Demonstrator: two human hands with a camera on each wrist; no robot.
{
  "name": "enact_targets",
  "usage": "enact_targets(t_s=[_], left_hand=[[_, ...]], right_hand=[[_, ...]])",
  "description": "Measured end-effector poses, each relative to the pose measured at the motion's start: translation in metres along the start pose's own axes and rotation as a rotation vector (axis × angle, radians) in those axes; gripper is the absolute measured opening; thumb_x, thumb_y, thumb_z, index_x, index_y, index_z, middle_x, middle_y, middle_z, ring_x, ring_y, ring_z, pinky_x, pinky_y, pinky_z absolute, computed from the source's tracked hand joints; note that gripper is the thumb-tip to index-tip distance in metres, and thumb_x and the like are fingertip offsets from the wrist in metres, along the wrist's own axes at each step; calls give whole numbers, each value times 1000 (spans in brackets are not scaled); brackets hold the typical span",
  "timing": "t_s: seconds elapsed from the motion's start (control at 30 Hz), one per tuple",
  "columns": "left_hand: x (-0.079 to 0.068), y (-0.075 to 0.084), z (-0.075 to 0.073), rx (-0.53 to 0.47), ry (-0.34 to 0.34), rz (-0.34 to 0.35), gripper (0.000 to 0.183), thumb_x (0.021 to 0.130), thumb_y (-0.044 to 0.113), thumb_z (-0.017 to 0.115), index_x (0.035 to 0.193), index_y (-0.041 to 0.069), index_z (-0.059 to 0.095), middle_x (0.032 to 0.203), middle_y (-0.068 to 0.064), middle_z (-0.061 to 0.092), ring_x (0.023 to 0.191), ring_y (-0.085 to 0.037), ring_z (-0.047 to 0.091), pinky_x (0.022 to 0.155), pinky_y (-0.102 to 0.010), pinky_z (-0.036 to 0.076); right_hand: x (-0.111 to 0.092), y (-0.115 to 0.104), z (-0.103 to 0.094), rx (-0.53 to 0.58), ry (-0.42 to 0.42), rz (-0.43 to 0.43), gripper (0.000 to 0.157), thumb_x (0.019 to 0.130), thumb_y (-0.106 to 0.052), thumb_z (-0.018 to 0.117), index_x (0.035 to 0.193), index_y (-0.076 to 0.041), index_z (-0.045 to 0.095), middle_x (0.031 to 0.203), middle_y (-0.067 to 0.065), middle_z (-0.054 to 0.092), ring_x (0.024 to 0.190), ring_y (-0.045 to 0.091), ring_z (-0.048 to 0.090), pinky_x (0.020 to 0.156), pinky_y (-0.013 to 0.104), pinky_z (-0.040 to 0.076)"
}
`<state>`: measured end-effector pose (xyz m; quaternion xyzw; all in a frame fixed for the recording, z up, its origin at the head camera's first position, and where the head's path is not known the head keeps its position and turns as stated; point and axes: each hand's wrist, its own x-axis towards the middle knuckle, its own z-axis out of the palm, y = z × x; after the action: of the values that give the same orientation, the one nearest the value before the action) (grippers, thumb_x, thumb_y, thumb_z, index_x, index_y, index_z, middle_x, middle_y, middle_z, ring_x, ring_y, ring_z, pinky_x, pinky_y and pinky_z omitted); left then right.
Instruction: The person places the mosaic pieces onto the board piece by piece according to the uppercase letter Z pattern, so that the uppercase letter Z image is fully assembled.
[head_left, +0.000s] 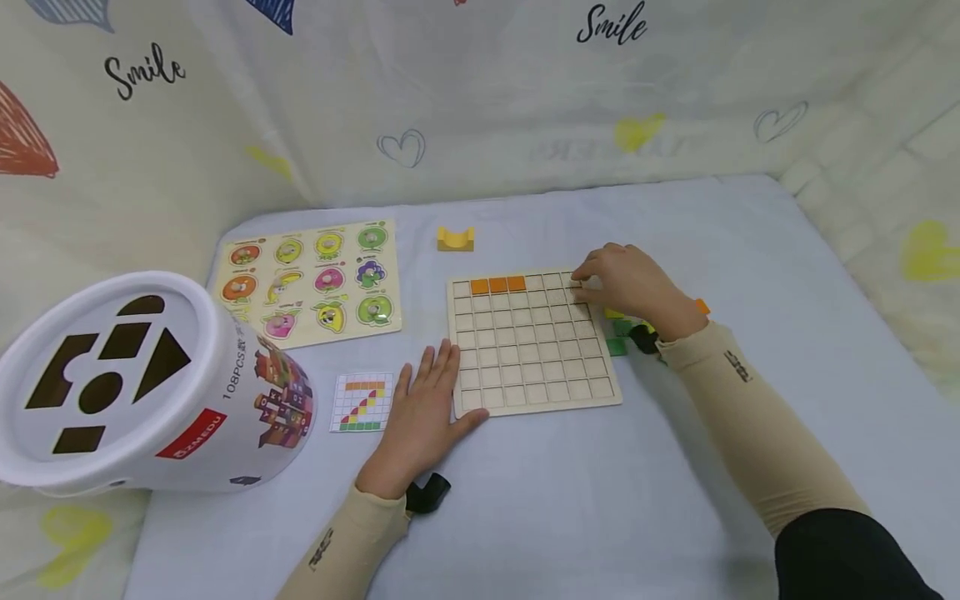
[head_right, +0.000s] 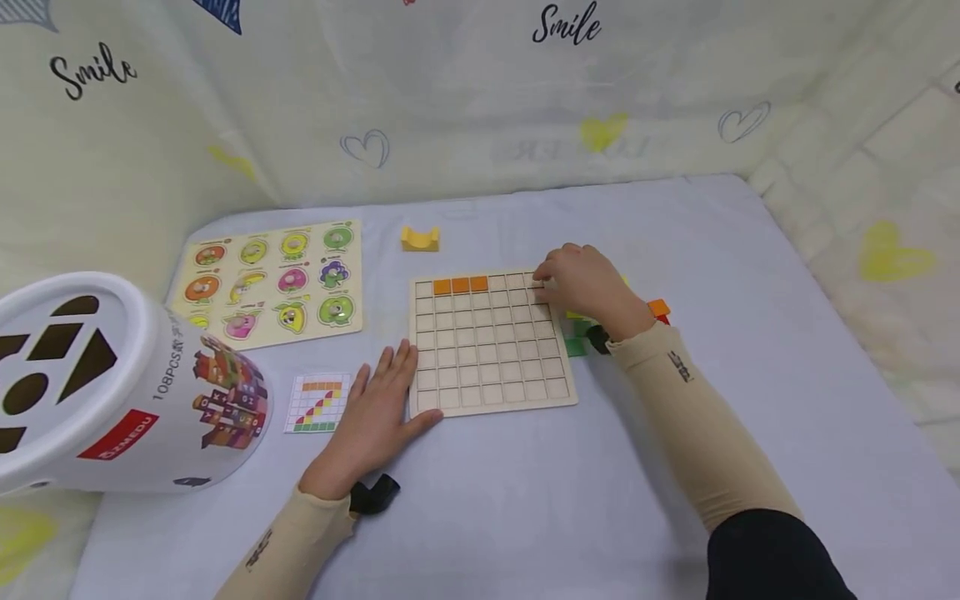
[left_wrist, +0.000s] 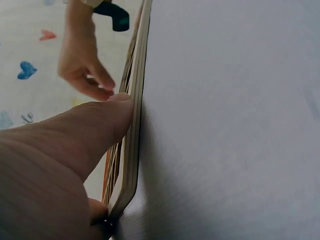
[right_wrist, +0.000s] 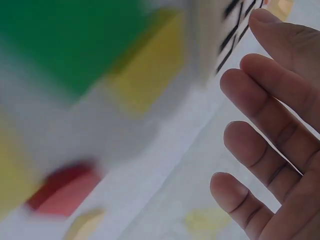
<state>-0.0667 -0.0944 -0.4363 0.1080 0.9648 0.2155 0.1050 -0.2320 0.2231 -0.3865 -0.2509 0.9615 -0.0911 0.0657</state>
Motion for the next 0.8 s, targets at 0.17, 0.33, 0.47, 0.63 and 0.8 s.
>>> enact_targets(t_s=[0.17,0.33,0.47,0.63,0.8], left_hand=[[0,-1,-2,8,-1,-2,101,94,58,70,166,9,21,176,-7,15,165,-32,10,131,-61,9],[1,-2,-4,8,-6,-9,102,93,58,70,167,9,19,176,-7,13,165,-32,9,131,-61,8],[0,-2,-5,8,-3,-11,103,93,59,70,167,9,19,176,-7,13,165,-32,8,131,-62,8],[0,-2,-5,3,1,-9,103,93,58,71,167,9,19,176,-8,14,165,-33,9,131,-62,8],[0,2,-1,-18,-9,-9,103,92,57,72,167,8,20,176,-7,14,165,-33,9,131,-62,8]], right_hand=[[-37,24,-3,9,-5,72,31,91,-20,80,118,-6,79,122,16,76,110,36,63,95,55,50],[-67,41,-7,31,-34,148,31,90,-18,79,118,-6,79,120,18,76,106,35,63,93,55,51],[-86,53,-7,26,-69,194,33,91,-18,78,120,-4,77,116,19,76,99,33,63,87,53,53],[-103,65,-5,-3,-68,207,35,89,-17,80,120,-2,77,109,16,77,94,30,61,83,51,55],[-115,74,-3,1,-84,241,31,89,-16,78,117,-4,78,106,13,77,96,31,61,85,53,53]])
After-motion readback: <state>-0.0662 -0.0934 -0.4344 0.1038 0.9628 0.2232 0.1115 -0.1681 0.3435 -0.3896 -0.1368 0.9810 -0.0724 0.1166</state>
